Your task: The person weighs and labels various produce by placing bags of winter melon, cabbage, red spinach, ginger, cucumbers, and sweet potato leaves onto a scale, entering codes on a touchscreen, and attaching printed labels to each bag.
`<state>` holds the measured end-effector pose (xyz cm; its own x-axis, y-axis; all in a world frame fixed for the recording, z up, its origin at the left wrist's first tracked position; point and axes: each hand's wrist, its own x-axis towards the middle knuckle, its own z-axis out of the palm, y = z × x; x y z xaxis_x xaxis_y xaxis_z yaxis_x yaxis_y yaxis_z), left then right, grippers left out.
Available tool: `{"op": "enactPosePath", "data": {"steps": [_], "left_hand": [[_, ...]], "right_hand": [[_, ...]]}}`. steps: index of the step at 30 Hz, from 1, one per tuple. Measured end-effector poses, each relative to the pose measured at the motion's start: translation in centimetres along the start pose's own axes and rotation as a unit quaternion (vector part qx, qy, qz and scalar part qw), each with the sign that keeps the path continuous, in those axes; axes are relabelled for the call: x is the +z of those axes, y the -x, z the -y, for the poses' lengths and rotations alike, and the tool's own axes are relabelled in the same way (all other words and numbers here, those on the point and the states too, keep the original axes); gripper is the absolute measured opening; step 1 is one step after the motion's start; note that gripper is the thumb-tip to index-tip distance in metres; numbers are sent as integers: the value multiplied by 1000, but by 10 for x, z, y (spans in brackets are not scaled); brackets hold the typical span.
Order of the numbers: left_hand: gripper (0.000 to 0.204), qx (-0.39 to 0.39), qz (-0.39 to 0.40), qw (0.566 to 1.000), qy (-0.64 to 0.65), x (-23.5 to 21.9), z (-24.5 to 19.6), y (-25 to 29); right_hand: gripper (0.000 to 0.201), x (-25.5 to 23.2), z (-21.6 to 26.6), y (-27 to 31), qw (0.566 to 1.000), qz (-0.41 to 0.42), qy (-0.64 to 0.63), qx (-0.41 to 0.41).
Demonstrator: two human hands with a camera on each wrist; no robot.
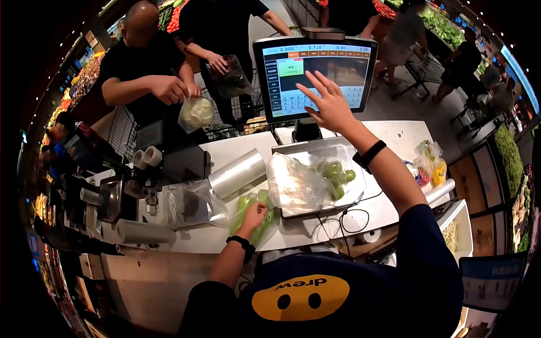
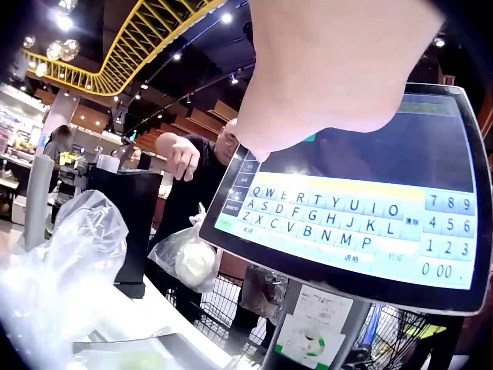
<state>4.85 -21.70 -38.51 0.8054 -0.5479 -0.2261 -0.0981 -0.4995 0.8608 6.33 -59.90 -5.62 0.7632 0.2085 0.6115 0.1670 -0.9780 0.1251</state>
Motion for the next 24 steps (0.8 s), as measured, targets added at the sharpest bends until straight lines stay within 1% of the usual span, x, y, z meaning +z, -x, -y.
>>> {"op": "enactPosePath", "data": {"steps": [1, 3, 4, 6, 7, 8, 10, 11, 13, 14, 16, 17, 18, 20, 22, 24], "left_hand": [[25, 3, 4, 1000, 16, 0, 4, 1], [24, 13, -8, 1000, 9, -1, 8, 5], [23, 18, -13, 1000, 5, -2, 10, 6], [21, 4, -22, 999, 49, -6, 12, 7], [20, -3, -25, 997, 69, -8, 11, 9], [19, -1, -44, 997, 58, -12, 11, 12], [17, 3, -77, 997, 33, -35, -28, 17], [15, 6, -94, 994, 60, -41, -34, 15], [15, 49, -112, 990, 71, -61, -59, 10], [22, 78, -136, 984, 89, -68, -77, 10], [21, 70, -97, 987, 108, -86, -116, 4], [21, 87, -83, 983, 141, -89, -136, 4], [20, 95, -69, 980, 159, -88, -156, 3], [25, 89, -32, 982, 161, -82, -180, -4], [34, 54, -18, 991, 117, -69, -198, -10], [42, 20, 4, 997, 78, -55, -203, -20]], "right_hand": [[64, 3, 2, -9, 1000, 2, 12, -4], [68, 10, 6, -22, 999, 6, 35, -11], [68, 15, 6, -27, 999, 21, 44, -9], [67, 22, 6, -32, 997, 53, 63, -3], [66, 21, 5, -32, 998, 40, 52, -6], [66, 19, 4, -29, 999, 18, 41, -9], [65, 1, 2, -17, 999, -25, 20, -8], [64, -8, 0, -5, 998, -52, 26, 10], [60, -33, -3, 27, 991, -110, 11, 74], [59, -46, -4, 49, 984, -130, 17, 118], [56, -65, -9, 97, 961, -197, -4, 194], [52, -70, -11, 125, 947, -225, -2, 230], [48, -73, -10, 154, 928, -235, 4, 289], [44, -71, -2, 212, 869, -238, -51, 432], [36, -56, 7, 270, 829, -212, -73, 512], [24, -40, 28, 309, 786, -200, -110, 574]]}}
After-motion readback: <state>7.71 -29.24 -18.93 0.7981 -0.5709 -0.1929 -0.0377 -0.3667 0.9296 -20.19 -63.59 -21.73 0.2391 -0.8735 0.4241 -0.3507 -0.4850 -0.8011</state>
